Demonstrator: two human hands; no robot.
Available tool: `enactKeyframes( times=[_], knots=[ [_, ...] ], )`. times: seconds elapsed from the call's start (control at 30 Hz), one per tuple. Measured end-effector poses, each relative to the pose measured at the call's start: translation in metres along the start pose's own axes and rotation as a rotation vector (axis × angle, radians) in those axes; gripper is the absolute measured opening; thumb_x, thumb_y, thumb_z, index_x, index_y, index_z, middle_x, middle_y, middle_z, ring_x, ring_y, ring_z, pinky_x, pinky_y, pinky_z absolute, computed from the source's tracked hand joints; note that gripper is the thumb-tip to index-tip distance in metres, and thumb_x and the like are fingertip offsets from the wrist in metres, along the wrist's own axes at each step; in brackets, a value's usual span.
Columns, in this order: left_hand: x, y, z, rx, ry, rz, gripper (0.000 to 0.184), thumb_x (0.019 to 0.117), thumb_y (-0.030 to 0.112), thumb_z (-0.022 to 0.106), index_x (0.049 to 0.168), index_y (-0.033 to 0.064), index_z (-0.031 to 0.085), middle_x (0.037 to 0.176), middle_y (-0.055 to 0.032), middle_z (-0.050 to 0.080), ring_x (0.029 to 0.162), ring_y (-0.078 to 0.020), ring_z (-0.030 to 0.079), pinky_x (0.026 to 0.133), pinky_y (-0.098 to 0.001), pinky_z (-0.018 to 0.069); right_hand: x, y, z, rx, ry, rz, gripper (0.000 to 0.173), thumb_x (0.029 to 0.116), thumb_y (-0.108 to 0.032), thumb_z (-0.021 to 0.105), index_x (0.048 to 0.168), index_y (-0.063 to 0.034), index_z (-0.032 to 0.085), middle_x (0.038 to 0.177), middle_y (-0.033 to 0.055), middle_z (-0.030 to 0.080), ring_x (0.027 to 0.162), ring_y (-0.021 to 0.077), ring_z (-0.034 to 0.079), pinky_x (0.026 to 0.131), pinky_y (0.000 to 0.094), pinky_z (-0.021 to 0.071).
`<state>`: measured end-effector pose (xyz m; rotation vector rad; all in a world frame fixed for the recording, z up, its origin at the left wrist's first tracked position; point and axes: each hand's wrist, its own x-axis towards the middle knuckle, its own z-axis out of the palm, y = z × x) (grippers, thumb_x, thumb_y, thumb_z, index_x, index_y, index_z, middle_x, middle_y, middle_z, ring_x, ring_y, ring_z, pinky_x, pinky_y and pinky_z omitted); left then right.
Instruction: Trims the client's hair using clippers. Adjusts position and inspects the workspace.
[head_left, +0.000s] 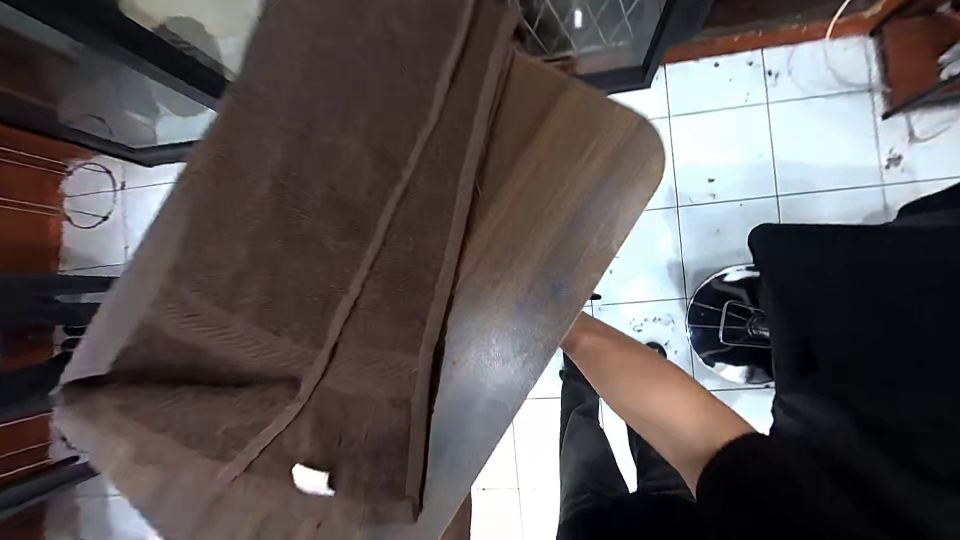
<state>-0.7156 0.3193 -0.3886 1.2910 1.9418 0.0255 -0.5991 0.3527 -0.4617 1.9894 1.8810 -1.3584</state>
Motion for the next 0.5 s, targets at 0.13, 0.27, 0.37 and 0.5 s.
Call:
enactKeyframes(
  times=[0.13, 0.27, 0.37, 0.5],
  knots=[
    [0.058, -0.012, 0.004, 0.268, 0.019, -0.065, 0.035, 0.1068, 0.007, 0.052, 0.135, -0.0135, 0.055, 0.14, -0.0316, 0.055, 0.132, -0.0357, 0.053, 0.114, -0.0438, 0.0372, 0.03, -0.003, 0.019, -0.083, 0.167, -0.02, 0.043, 0.1023, -0.005, 0.052, 0.145, 0.0051, 0.05, 0.143, 0.0294, 0.053, 0.134, 0.0436, 0.05, 0.103, 0.058, 0.044],
    [0.143, -0.087, 0.02, 0.389, 0.074, 0.098, 0.043, 0.1102, 0.022, 0.048, 0.137, -0.0109, 0.055, 0.14, -0.0324, 0.055, 0.134, -0.0404, 0.052, 0.115, -0.0528, 0.0357, 0.035, 0.0, 0.025, -0.032, 0.184, 0.058, 0.045, 0.1058, -0.005, 0.044, 0.15, 0.0022, 0.044, 0.152, 0.0238, 0.047, 0.14, 0.0387, 0.047, 0.109, 0.0544, 0.0421],
    [0.098, -0.061, 0.003, 0.191, 0.108, 0.067, 0.042, 0.1107, 0.018, 0.045, 0.142, -0.0091, 0.05, 0.147, -0.0286, 0.051, 0.138, -0.0347, 0.048, 0.117, -0.0461, 0.0337, 0.022, -0.001, 0.024, -0.087, 0.274, -0.052, 0.052, 0.1012, -0.01, 0.056, 0.151, 0.0007, 0.044, 0.153, 0.023, 0.045, 0.141, 0.0385, 0.045, 0.113, 0.0576, 0.0376],
    [-0.008, -0.104, -0.011, -0.317, 0.241, 0.326, 0.025, 0.0975, -0.002, 0.061, 0.122, -0.0059, 0.067, 0.125, -0.0128, 0.069, 0.118, -0.016, 0.063, 0.107, -0.0331, 0.0464, -0.039, 0.011, 0.031, -0.07, 0.48, -0.411, 0.037, 0.0894, -0.012, 0.072, 0.125, -0.001, 0.07, 0.129, 0.0194, 0.067, 0.122, 0.0369, 0.062, 0.102, 0.0533, 0.0485]
  ],
)
